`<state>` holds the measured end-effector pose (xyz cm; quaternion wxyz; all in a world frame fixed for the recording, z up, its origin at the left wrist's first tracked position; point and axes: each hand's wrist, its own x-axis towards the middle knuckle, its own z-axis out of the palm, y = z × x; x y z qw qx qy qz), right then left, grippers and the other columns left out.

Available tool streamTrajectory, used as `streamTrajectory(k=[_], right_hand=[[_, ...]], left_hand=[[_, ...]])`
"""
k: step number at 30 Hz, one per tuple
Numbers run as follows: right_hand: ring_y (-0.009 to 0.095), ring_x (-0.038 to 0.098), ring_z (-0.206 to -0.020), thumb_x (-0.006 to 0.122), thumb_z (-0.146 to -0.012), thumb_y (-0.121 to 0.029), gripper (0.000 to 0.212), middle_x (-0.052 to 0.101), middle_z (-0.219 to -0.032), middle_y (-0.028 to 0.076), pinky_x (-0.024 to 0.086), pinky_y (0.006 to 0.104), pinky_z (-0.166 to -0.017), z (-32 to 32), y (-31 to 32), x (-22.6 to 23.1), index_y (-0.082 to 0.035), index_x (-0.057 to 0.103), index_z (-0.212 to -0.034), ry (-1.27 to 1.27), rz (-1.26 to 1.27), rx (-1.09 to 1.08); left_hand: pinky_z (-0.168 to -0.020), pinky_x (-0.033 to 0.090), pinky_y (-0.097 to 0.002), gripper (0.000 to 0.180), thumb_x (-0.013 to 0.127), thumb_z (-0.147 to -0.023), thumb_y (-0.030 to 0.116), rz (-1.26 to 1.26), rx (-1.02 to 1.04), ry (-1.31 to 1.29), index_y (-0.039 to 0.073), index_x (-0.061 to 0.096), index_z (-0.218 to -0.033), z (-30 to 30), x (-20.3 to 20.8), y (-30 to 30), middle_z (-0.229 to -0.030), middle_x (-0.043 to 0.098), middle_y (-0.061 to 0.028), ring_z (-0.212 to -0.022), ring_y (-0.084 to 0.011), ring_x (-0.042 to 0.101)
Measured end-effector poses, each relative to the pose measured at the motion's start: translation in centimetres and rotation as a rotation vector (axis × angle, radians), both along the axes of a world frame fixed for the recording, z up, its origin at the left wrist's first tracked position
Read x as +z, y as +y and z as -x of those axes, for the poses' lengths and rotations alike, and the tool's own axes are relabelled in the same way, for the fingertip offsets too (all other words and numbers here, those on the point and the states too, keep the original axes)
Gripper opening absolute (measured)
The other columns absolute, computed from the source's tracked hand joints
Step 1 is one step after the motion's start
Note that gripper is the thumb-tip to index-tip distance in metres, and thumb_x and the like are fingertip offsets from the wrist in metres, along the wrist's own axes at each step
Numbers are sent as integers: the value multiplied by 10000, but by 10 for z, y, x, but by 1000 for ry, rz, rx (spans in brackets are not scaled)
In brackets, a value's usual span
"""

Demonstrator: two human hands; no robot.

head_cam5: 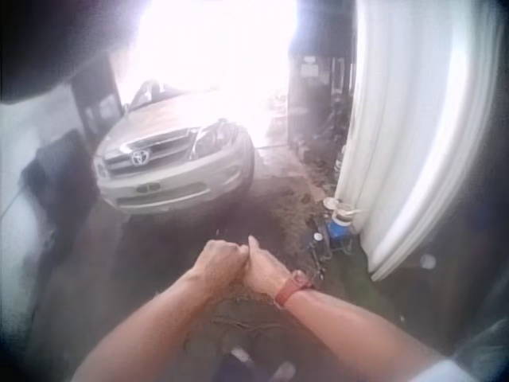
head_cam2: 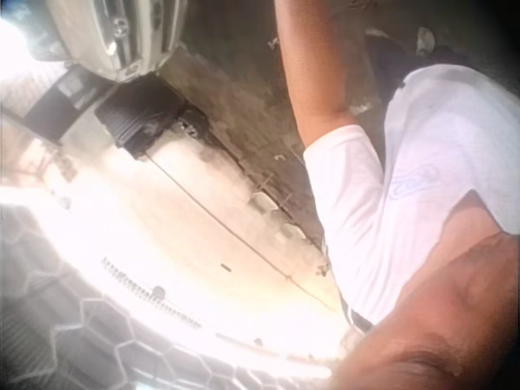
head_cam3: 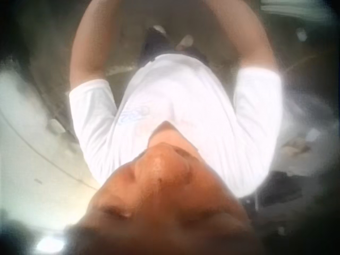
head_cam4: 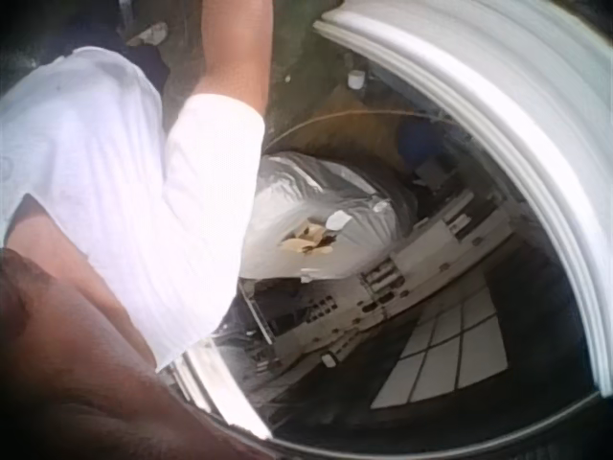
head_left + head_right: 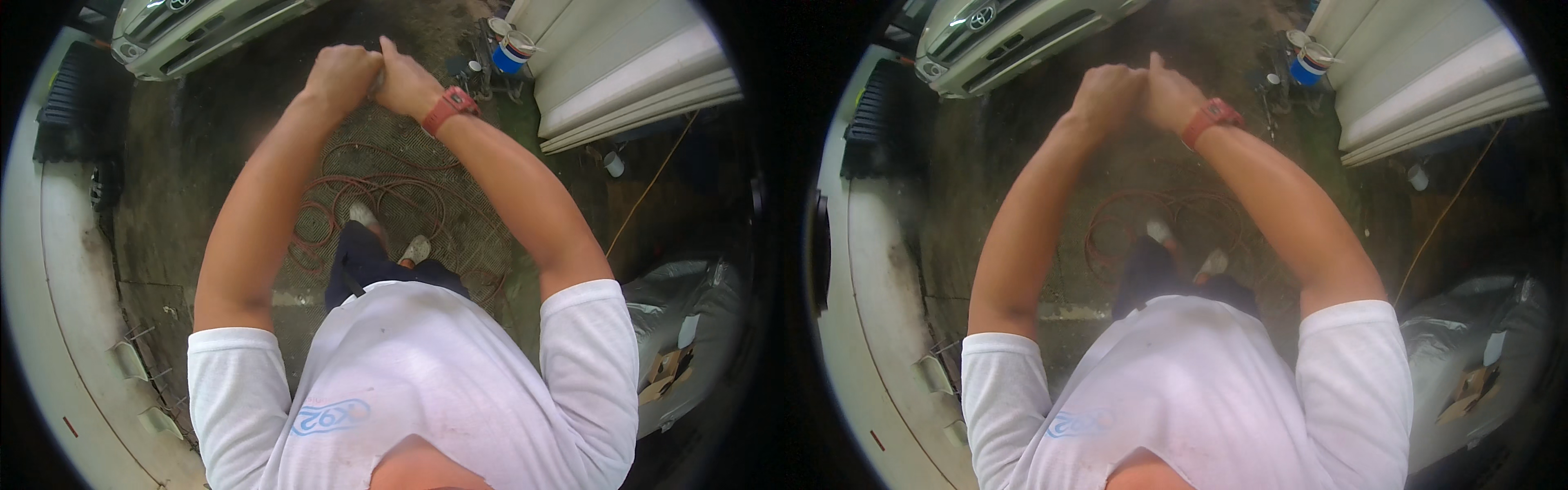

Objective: The person wipes a detached car bumper with a cloth, then uses a spray gun to apply paint to the bumper's surface. The person moves around the bumper to cover different areas, including the lower edge and side sections.

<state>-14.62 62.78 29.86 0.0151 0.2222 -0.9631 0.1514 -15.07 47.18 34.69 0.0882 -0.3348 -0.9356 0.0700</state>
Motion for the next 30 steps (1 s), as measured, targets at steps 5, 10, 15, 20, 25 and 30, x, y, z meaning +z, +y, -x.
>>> streamTrajectory(k=[5, 10, 15, 20, 25, 30], right_hand=[[424, 800, -1005, 737, -958, -226, 936, 808, -1077, 252, 626, 534, -884, 81, -18, 49, 49, 251, -1709, 9, 45, -117], [437, 799, -880, 714, -936, -158, 898, 798, -932, 237, 629, 551, -805, 172, -47, 37, -51, 265, -1706, 142, -62, -34], [409, 777, -1036, 792, -911, -170, 875, 782, -1143, 227, 625, 522, -874, 250, -83, -2, -138, 363, -1673, 166, -57, 40], [420, 622, -1385, 929, -836, -247, 994, 626, -1530, 227, 553, 489, -1095, 273, -64, -53, -131, 420, -1681, -56, 202, -117], [363, 478, -1573, 790, -1036, -409, 927, 488, -1689, 278, 444, 482, -1237, 150, 89, -227, -64, 306, -1748, -760, 1234, -921], [386, 250, -1677, 703, -940, -727, 1007, 345, -1794, 171, 237, 649, -1321, -78, 152, -254, -93, 470, -1687, -1409, -380, -1326]], left_hand=[[-841, 641, -501, 120, 807, -831, 173, -106, 193, -183, 87, 792, -914, 84, 34, -16, -969, 811, -134, -973, -356, 794], [-942, 622, -503, 244, 813, -837, 186, -222, 339, -420, 65, 792, -1048, 177, 16, -48, -1114, 806, -165, -1117, -360, 771], [-1022, 606, -489, 425, 787, -845, 222, -303, 430, -564, 64, 766, -1239, 267, -42, -92, -1266, 778, -232, -1199, -394, 751], [-1047, 582, -507, 752, 800, -836, 363, -538, 583, -690, 55, 602, -1493, 272, -99, -152, -1299, 750, -302, -1229, -463, 727], [-934, 580, -462, 670, 836, -866, 424, -763, 880, -1062, 24, 672, -1378, 234, -245, -229, -1105, 790, -230, -1060, -363, 776], [-893, 575, -459, 565, 787, -969, 382, -872, 1447, -1119, -13, 705, -1364, 128, -330, -300, -1194, 762, -167, -1021, -317, 745]])
